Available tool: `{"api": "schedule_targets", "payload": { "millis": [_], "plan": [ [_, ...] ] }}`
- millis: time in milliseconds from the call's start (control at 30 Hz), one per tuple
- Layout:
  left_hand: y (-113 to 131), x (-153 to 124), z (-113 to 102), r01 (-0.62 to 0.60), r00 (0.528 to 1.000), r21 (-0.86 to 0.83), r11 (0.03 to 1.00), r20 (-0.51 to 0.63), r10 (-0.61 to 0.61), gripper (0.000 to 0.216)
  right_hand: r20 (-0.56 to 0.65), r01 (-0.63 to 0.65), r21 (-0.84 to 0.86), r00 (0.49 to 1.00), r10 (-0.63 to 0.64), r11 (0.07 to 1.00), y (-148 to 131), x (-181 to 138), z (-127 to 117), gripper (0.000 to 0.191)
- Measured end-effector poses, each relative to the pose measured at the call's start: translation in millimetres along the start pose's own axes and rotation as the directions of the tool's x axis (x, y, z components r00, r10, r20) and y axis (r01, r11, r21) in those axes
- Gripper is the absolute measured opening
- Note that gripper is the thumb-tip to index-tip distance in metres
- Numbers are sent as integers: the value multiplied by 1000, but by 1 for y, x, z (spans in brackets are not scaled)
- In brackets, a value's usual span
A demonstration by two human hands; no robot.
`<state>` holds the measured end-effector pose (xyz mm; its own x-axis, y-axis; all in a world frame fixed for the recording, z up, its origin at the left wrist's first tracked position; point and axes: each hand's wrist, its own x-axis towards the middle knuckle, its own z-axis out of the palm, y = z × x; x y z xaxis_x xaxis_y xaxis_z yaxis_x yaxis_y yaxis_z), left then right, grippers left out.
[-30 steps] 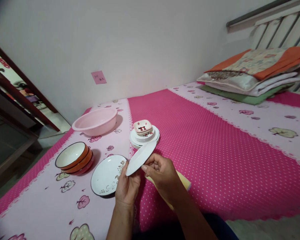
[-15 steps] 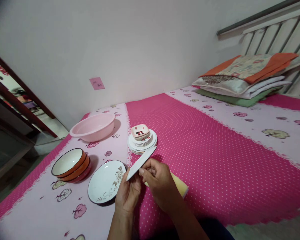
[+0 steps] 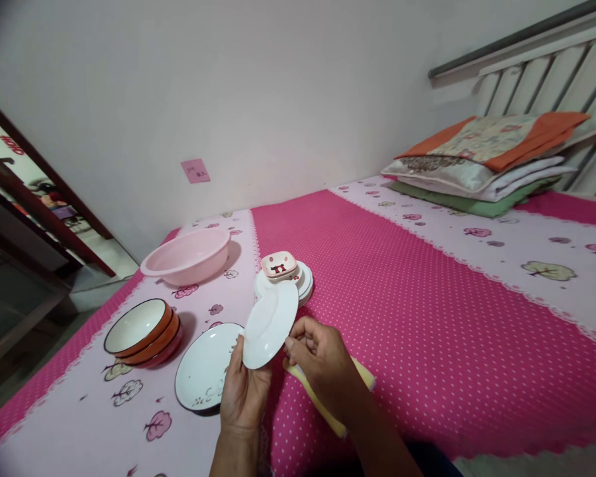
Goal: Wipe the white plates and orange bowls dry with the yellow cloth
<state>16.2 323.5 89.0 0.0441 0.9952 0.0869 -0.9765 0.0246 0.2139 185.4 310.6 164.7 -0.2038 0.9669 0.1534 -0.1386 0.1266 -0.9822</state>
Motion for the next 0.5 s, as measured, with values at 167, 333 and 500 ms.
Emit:
{"api": "schedule_targets", "payload": {
  "millis": [167,333,500],
  "plan": [
    [3,-3,7,-28,999,31,999,47,26,48,6,-27,-3,1000,27,1000,-4,0,-1,17],
    [5,-5,9,-50,999,42,998,19,49,44,17,-26,15,1000,26,1000,-2,2,-1,12],
    [5,-7,16,-91,992,111,990,-79,100,42,13,-31,-32,999,32,999,4,4,-1,13]
  ]
}}
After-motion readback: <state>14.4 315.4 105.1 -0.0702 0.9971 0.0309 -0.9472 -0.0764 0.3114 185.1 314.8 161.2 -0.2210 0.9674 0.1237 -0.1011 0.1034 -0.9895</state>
